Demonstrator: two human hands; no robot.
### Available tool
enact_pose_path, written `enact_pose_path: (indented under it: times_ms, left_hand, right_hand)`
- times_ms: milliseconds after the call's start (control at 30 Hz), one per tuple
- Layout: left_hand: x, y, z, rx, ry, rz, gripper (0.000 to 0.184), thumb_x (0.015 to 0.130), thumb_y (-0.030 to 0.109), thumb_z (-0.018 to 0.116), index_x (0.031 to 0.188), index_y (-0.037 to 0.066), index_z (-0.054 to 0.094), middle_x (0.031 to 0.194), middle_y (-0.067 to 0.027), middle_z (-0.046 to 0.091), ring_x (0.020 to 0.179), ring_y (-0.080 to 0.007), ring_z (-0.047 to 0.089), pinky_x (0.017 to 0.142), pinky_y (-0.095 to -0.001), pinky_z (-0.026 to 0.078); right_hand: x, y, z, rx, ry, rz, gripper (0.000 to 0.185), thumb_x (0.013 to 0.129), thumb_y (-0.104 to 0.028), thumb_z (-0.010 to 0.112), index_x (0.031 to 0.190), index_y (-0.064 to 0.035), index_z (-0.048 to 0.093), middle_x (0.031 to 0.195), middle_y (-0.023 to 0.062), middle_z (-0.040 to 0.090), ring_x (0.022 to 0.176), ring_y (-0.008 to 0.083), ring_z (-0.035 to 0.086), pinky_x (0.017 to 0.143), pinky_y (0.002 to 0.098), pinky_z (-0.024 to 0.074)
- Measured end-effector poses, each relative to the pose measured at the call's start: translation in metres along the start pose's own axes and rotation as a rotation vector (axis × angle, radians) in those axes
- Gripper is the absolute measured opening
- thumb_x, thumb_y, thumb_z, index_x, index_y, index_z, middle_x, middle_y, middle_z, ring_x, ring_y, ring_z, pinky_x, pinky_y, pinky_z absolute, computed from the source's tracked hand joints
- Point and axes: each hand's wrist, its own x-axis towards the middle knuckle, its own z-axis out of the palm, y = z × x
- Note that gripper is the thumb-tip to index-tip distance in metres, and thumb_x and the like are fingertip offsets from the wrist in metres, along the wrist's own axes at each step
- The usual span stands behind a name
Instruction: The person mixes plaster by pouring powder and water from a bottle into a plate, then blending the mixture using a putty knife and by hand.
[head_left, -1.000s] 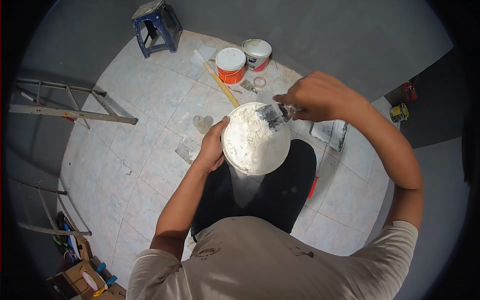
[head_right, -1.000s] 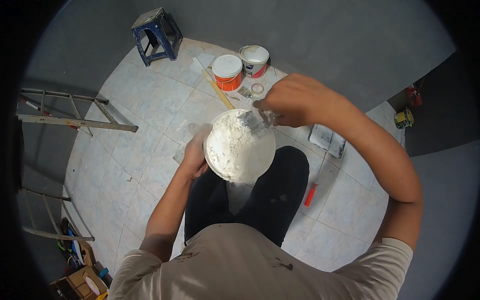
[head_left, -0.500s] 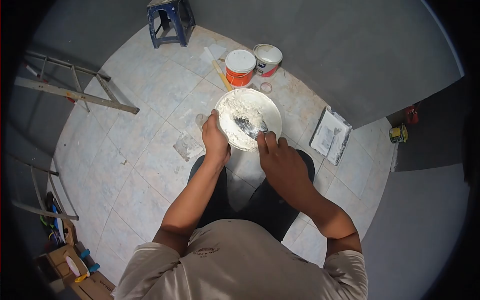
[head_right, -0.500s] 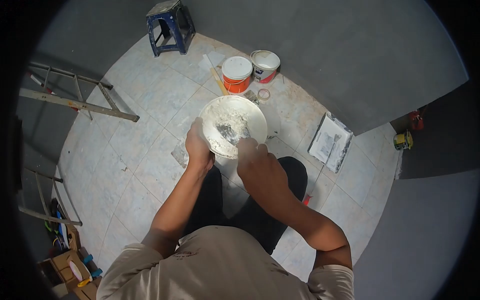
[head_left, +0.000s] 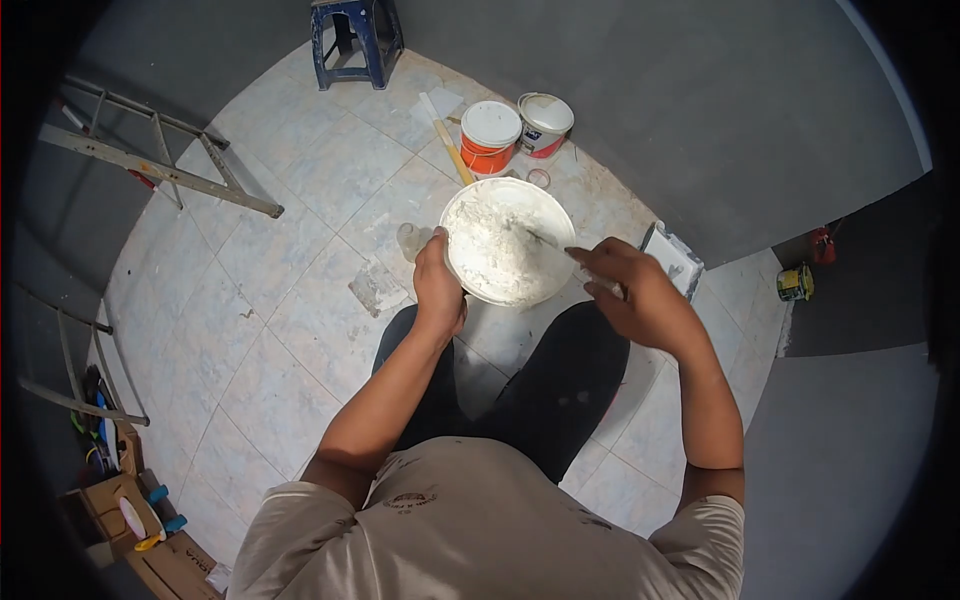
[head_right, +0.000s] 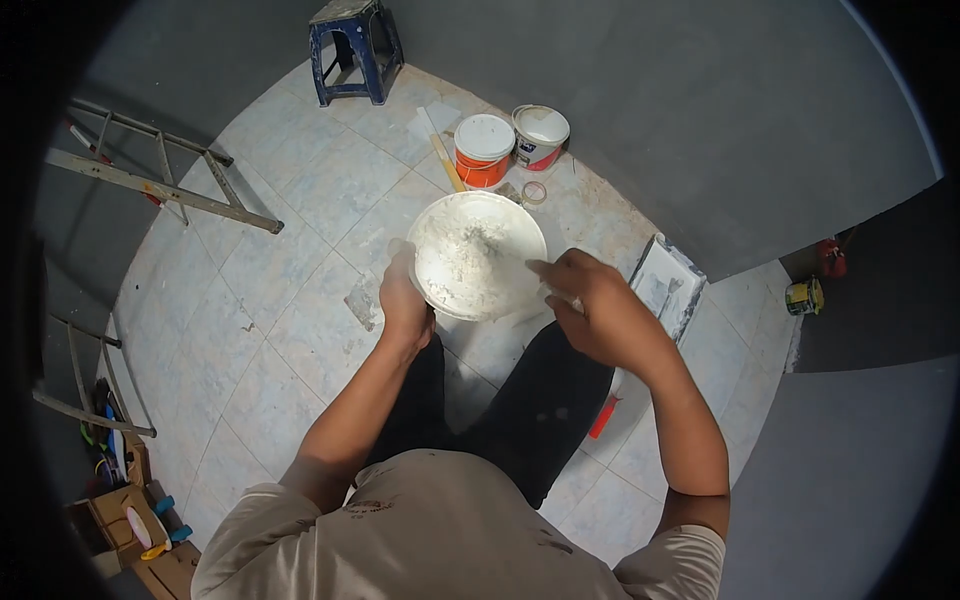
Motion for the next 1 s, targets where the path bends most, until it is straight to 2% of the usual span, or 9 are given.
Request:
enact_pose_path:
  times_ms: [100, 300, 433, 533, 633, 700, 833, 900, 1000]
  left_hand:
    - [0.005, -0.012, -0.009, 0.074, -0.041, 0.086, 0.045, 0.114, 0.034, 0.046, 0.135, -0.004, 0.061, 0.128, -0.0129, 0.07, 0.114, -0.0216, 0.07, 0.098, -0.0349, 0.054]
    - [0.002, -0.028, -0.006, 0.16, 0.027, 0.225, 0.051, 0.115, 0.034, 0.045, 0.124, -0.012, 0.063, 0.119, -0.0161, 0.068, 0.11, -0.0218, 0.063, 0.101, -0.0323, 0.047]
    - [-0.018, -0.002, 0.009, 0.37, -0.078, 0.362, 0.048, 0.116, 0.03, 0.042, 0.113, -0.012, 0.064, 0.104, -0.0154, 0.069, 0.097, -0.0212, 0.06, 0.093, -0.0333, 0.047]
    - [-0.017, -0.001, 0.001, 0.808, -0.001, 0.667, 0.047, 0.116, 0.027, 0.039, 0.105, -0.011, 0.064, 0.091, -0.0154, 0.066, 0.088, -0.0213, 0.058, 0.087, -0.0345, 0.047]
    - [-0.012, -0.013, -0.006, 0.889, 0.024, 0.743, 0.047, 0.116, 0.026, 0.039, 0.105, -0.013, 0.064, 0.089, -0.0181, 0.066, 0.087, -0.0224, 0.059, 0.086, -0.0363, 0.049]
    - [-0.013, -0.019, 0.001, 0.515, 0.034, 0.531, 0.048, 0.116, 0.026, 0.039, 0.106, -0.014, 0.064, 0.093, -0.0197, 0.069, 0.089, -0.0231, 0.061, 0.088, -0.0371, 0.048]
    - [-0.011, -0.014, 0.003, 0.518, -0.029, 0.458, 0.049, 0.116, 0.027, 0.039, 0.107, -0.015, 0.064, 0.099, -0.0227, 0.071, 0.093, -0.0256, 0.062, 0.092, -0.0384, 0.048]
    - [-0.013, -0.008, 0.005, 0.561, -0.077, 0.307, 0.053, 0.115, 0.032, 0.043, 0.131, -0.015, 0.063, 0.131, -0.0271, 0.066, 0.124, -0.0303, 0.06, 0.112, -0.0376, 0.042]
    - [-0.017, -0.018, 0.012, 0.548, -0.034, 0.427, 0.051, 0.116, 0.029, 0.04, 0.116, -0.015, 0.064, 0.114, -0.0261, 0.07, 0.106, -0.0296, 0.062, 0.102, -0.0397, 0.045]
  right_hand:
    - [0.011, -0.014, -0.015, -0.053, 0.002, 0.093, 0.039, 0.086, 0.004, 0.066, 0.123, 0.0033, 0.075, 0.093, 0.0197, 0.068, 0.09, 0.0361, 0.069, 0.082, 0.0449, 0.0554]
    - [0.024, -0.024, 0.03, -0.403, 0.081, 0.089, 0.055, 0.091, 0.004, 0.061, 0.145, -0.0035, 0.064, 0.109, 0.0195, 0.065, 0.09, 0.0325, 0.071, 0.082, 0.0451, 0.0581]
    - [0.022, -0.023, 0.063, -0.615, 0.168, -0.076, 0.051, 0.088, 0.001, 0.064, 0.139, 0.0007, 0.061, 0.109, 0.0179, 0.063, 0.089, 0.0294, 0.072, 0.076, 0.0358, 0.0627]
    - [0.019, -0.02, 0.057, -0.604, 0.128, -0.114, 0.053, 0.087, 0.002, 0.063, 0.14, 0.0005, 0.06, 0.109, 0.0164, 0.064, 0.091, 0.0288, 0.073, 0.077, 0.0373, 0.0632]
    - [0.015, -0.017, 0.049, -0.582, 0.012, -0.125, 0.053, 0.087, 0.002, 0.064, 0.14, 0.0006, 0.06, 0.11, 0.0153, 0.064, 0.09, 0.0285, 0.073, 0.077, 0.0386, 0.0633]
    - [0.014, -0.02, 0.043, -0.591, -0.01, -0.115, 0.051, 0.087, 0.002, 0.064, 0.138, -0.0007, 0.062, 0.109, 0.0164, 0.065, 0.09, 0.0303, 0.074, 0.077, 0.0401, 0.0628]
    - [0.013, -0.027, 0.016, -0.403, -0.036, 0.031, 0.044, 0.088, 0.003, 0.061, 0.132, -0.0037, 0.068, 0.107, 0.021, 0.065, 0.089, 0.0369, 0.074, 0.075, 0.0454, 0.0611]
    - [0.016, -0.031, 0.007, -0.382, -0.021, 0.067, 0.042, 0.093, -0.001, 0.063, 0.134, -0.006, 0.069, 0.104, 0.0193, 0.064, 0.087, 0.0369, 0.073, 0.077, 0.0467, 0.0592]
    - [0.025, -0.036, 0.004, -0.388, 0.016, 0.142, 0.04, 0.097, -0.005, 0.064, 0.136, -0.0073, 0.071, 0.102, 0.0189, 0.065, 0.086, 0.0378, 0.072, 0.08, 0.0486, 0.0576]
